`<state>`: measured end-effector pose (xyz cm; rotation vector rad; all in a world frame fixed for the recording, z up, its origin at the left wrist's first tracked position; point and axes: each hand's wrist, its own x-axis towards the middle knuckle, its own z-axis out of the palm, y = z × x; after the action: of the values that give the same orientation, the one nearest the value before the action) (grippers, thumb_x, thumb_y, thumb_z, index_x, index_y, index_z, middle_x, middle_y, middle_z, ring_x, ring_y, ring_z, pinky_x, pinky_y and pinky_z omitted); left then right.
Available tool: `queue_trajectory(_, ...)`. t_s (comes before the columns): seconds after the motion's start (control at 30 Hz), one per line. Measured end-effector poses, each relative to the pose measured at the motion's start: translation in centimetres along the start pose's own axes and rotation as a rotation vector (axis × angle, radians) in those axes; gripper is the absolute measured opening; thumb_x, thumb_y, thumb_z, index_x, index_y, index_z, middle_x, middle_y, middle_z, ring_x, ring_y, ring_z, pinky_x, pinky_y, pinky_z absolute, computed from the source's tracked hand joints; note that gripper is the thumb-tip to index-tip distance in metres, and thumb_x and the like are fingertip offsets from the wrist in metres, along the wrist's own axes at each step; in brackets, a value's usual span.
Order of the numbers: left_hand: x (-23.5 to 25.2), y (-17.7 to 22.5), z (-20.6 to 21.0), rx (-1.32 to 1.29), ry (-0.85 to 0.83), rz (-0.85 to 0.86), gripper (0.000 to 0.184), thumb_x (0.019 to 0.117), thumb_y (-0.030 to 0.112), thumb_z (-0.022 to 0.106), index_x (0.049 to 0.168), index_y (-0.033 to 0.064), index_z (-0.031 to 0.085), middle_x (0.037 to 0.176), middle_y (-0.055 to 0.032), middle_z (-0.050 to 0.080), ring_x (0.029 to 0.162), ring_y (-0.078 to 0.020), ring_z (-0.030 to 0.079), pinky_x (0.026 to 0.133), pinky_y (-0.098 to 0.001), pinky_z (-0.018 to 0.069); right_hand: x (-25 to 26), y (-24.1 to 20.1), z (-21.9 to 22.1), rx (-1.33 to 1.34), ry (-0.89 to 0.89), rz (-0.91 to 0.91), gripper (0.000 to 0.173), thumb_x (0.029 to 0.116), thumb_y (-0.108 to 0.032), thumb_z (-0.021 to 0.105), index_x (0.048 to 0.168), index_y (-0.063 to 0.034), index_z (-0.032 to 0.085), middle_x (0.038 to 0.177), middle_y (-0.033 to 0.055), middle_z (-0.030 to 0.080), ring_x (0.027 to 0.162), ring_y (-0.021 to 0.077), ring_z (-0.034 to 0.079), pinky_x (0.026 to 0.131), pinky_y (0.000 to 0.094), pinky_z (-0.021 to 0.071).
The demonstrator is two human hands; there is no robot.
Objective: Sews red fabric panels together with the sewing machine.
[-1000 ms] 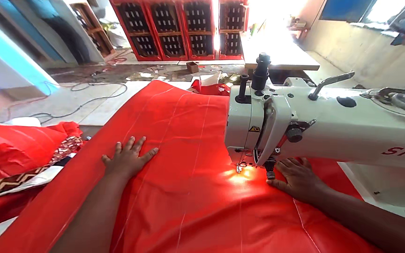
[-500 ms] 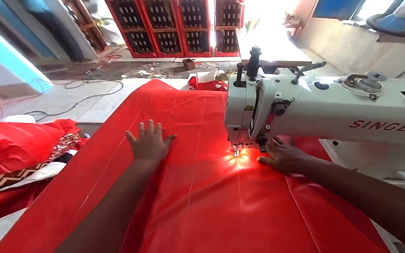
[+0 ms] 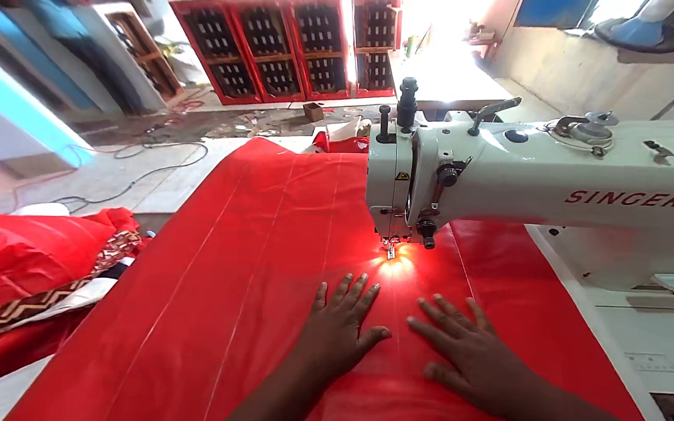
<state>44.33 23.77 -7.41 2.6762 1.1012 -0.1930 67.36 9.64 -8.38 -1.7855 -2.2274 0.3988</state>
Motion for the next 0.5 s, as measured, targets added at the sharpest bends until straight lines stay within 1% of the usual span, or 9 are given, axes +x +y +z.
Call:
queue_trajectory(0.03, 0.0, 0.0, -0.1, -0.004, -0.007, -0.001, 0.084, 0.0968, 0.08, 0.019, 0.164, 0.0295, 0.027, 0.173, 0.0016, 0.019, 0.16, -0.0203, 0.008, 0.125, -0.0608, 0.0033, -0.3, 0.5, 0.3, -0.023, 0.078, 0.085, 0.068, 0.1036, -0.066, 0.023, 0.153, -0.0282, 0.049, 0.161, 0.0071, 0.042, 0.152, 0.032, 0.034, 0.117, 0.0737, 0.0167)
queue_trajectory(0.07, 0.0, 0.1, -0.3, -0.008, -0.016, -0.001, 0.085, 0.0964, 0.08, 0.02, 0.164, 0.0292, 0.027, 0.172, 0.0014, 0.019, 0.16, -0.0204, 0.008, 0.125, -0.0609, 0.003, -0.6, 1.0, 0.4, -0.038, 0.097, 0.155, 0.069, 0.1043, -0.065, 0.019, 0.154, -0.0275, 0.048, 0.162, 0.0065, 0.042, 0.152, 0.0296, 0.034, 0.119, 0.0702, 0.0171)
queue_trajectory(0.1, 0.1, 0.1, -0.4, -0.01, -0.025, -0.003, 0.085, 0.0964, 0.08, 0.019, 0.164, 0.029, 0.027, 0.173, 0.0017, 0.019, 0.16, -0.0202, 0.008, 0.125, -0.0607, 0.0023, -0.8, 1.5, 0.6, -0.059, 0.1, 0.186, 0.069, 0.1047, -0.065, 0.017, 0.154, -0.028, 0.047, 0.162, 0.0046, 0.041, 0.152, 0.0276, 0.033, 0.12, 0.067, 0.0184)
queue_trajectory(0.23, 1.3, -0.2, -0.6, 0.001, -0.031, -0.015, 0.081, 0.0991, 0.076, 0.02, 0.164, 0.0292, 0.027, 0.173, 0.0037, 0.017, 0.16, -0.018, 0.005, 0.126, -0.0577, 0.0006, -0.4, 3.2, 1.1, -0.136, 0.184, 0.144, 0.063, 0.1055, -0.062, 0.023, 0.151, -0.0291, 0.052, 0.158, 0.002, 0.048, 0.149, 0.0264, 0.04, 0.118, 0.0635, 0.0265)
queue_trajectory(0.3, 2.4, -0.5, -0.8, 0.003, -0.039, -0.011, 0.08, 0.0993, 0.076, 0.023, 0.164, 0.0296, 0.027, 0.173, 0.0043, 0.016, 0.16, -0.0173, 0.004, 0.126, -0.0574, -0.0003, 0.5, 3.7, 0.9, -0.165, 0.185, 0.147, 0.063, 0.1048, -0.063, 0.024, 0.151, -0.03, 0.052, 0.158, 0.0009, 0.047, 0.149, 0.0249, 0.039, 0.119, 0.0627, 0.0257)
queue_trajectory(0.43, 4.0, -1.2, -1.2, -0.006, -0.004, 0.006, 0.078, 0.0996, 0.074, 0.028, 0.163, 0.0287, 0.031, 0.172, 0.0041, 0.02, 0.16, -0.018, 0.007, 0.126, -0.0568, 0.0019, 2.0, 4.5, 0.5, -0.192, 0.161, 0.162, 0.063, 0.1049, -0.063, 0.023, 0.152, -0.0312, 0.051, 0.16, 0.0, 0.045, 0.151, 0.0236, 0.036, 0.12, 0.0616, 0.0229)
queue_trajectory(0.5, 4.8, -1.5, -1.4, -0.011, 0.017, 0.012, 0.077, 0.0996, 0.074, 0.029, 0.163, 0.0288, 0.032, 0.172, 0.0039, 0.022, 0.16, -0.018, 0.009, 0.126, -0.0566, 0.0029, 2.7, 5.0, 0.4, -0.204, 0.174, 0.158, 0.063, 0.1048, -0.063, 0.024, 0.151, -0.0307, 0.052, 0.16, 0.0002, 0.046, 0.15, 0.0242, 0.037, 0.12, 0.0619, 0.024)
